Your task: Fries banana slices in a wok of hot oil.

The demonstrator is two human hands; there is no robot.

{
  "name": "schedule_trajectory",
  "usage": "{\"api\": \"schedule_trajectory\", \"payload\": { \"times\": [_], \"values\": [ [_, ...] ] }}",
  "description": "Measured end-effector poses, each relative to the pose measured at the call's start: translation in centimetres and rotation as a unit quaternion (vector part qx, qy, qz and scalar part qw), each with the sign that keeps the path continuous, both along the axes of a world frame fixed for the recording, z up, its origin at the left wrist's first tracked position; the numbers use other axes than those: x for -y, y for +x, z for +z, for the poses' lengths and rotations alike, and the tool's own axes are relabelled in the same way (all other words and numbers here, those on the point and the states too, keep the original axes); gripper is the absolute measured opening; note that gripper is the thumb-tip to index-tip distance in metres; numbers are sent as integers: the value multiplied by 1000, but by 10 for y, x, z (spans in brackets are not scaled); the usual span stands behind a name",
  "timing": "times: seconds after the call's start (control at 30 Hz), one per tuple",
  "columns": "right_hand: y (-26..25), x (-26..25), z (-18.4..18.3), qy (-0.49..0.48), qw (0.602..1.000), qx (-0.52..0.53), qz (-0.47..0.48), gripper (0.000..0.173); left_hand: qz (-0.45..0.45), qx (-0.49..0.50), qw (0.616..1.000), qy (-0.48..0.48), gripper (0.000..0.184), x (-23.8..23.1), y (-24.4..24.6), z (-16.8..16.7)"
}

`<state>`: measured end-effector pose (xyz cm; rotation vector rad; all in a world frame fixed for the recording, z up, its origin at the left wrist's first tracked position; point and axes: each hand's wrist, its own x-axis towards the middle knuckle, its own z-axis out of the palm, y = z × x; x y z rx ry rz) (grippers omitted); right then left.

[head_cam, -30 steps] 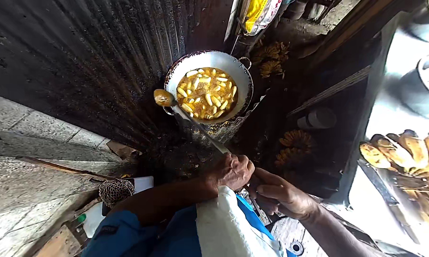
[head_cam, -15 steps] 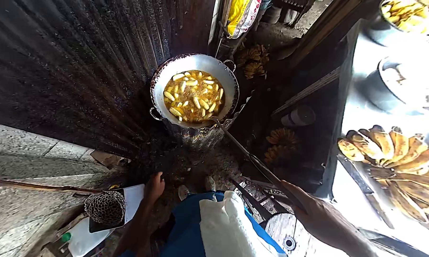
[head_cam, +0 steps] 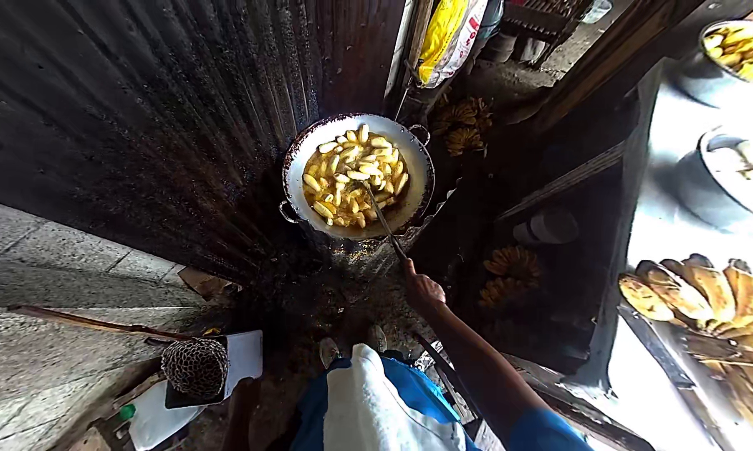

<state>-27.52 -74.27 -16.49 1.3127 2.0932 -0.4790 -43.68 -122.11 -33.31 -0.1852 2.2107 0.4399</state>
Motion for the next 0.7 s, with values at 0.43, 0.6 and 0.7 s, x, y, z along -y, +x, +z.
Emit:
{"api": "schedule_trajectory", "payload": {
  "times": [0.43, 0.6, 0.7],
  "values": [
    [-13, -27, -12, -374, 844, -306, -234, 49, 115, 13, 992, 48, 38, -12, 42, 61],
    [80, -20, 52, -319, 887, -273, -191, 56, 130, 45, 990, 33, 35, -28, 33, 55],
    [112, -21, 71, -286, 874, -316, -234, 59, 124, 8, 991, 46, 31, -32, 16, 34]
  ]
}}
